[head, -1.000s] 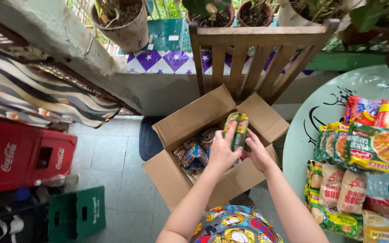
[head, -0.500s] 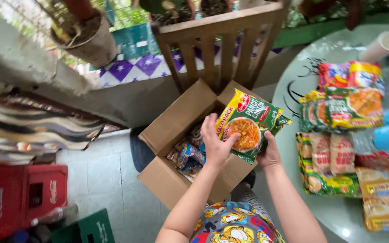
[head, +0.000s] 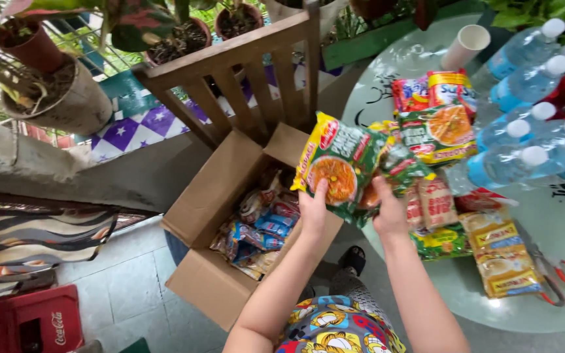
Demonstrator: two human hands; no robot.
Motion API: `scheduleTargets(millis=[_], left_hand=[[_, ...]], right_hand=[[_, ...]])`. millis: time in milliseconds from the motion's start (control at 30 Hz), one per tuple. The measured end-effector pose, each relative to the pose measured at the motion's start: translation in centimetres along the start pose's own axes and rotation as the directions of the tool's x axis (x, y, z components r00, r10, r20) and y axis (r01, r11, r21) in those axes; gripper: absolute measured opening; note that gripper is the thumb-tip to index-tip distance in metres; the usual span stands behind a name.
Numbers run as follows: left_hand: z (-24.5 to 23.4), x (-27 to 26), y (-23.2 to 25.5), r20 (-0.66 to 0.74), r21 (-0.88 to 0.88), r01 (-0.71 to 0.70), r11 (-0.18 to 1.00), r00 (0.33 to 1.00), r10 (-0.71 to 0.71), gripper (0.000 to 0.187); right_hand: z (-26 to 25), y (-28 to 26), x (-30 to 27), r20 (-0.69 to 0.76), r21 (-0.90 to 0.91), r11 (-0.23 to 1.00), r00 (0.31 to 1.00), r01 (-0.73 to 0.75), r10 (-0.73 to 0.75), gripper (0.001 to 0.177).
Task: Unpacking a cardboard box filled with various packaged food items and placing them on a table.
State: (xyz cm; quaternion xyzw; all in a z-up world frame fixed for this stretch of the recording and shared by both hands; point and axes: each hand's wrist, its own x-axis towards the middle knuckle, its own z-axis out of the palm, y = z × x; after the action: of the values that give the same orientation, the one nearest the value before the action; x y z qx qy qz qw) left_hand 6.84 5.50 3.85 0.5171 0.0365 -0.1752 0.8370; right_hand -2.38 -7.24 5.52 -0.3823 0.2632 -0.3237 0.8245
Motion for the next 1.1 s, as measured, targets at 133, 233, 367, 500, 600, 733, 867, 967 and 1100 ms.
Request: scheduleTargets(millis=[133,233,367,500,600,733,867,967,1100], left_hand=[[3.7,3.8,-2.0,-0.034,0.013,-0.126,0.992,0.991,0.126,0.048],[7.2,6.4,-3.6,0.009,-0.045,-0.165,0.985,0.986,0.166,0.047],[12.8,7.9,-6.3,0.152,0.109,-0.097,0.989,0.985,0.08,0.054],[18.3,8.7,-9.7,0.256,0.384,-0.111,0.917,0.967,0.01,0.061],[19.9,7.8,-9.5,0.345,0.641,-0.239,0.729,0.939,0.005,0.057],[20.3,6.6,-8.0,0.419,0.762,-0.449,0.467,0.891,0.172,0.068],[20.1,5.3,-5.4,0.362,0.711,-0.492,0.503,0.868,0.339,0.084],[19.1,4.4,-6.1,0.295,0.555,-0.417,0.72,0.908,0.299,0.072],[20.1,0.2,-2.5,0.431,0.143,-0.216,0.966,0.892,0.135,0.078]], right_hand=[[-2.6,-6.1,1.2,-0.171,-0.04,0.972,0.956,0.234,-0.237,0.05],[-5.9,-10.8,2.5,-0.213,-0.083,0.896,0.871,0.435,-0.443,0.062],[-7.8,-16.7,3.0,-0.117,-0.063,0.836,0.828,0.545,-0.549,0.052],[-9.4,-19.3,4.2,-0.075,-0.047,0.823,0.82,0.566,-0.568,0.054],[-10.4,-19.4,5.0,-0.155,0.016,0.867,0.858,0.497,-0.489,0.056],[-9.1,-18.9,5.5,-0.106,0.007,0.859,0.854,0.512,-0.509,0.059],[-7.3,-18.0,5.8,-0.005,0.038,0.886,0.887,0.462,-0.462,0.065],[-6.7,-16.8,6.5,0.011,0.076,0.917,0.919,0.392,-0.394,0.067],[-4.6,-15.7,7.3,0.038,0.06,0.946,0.947,0.318,-0.32,0.067]])
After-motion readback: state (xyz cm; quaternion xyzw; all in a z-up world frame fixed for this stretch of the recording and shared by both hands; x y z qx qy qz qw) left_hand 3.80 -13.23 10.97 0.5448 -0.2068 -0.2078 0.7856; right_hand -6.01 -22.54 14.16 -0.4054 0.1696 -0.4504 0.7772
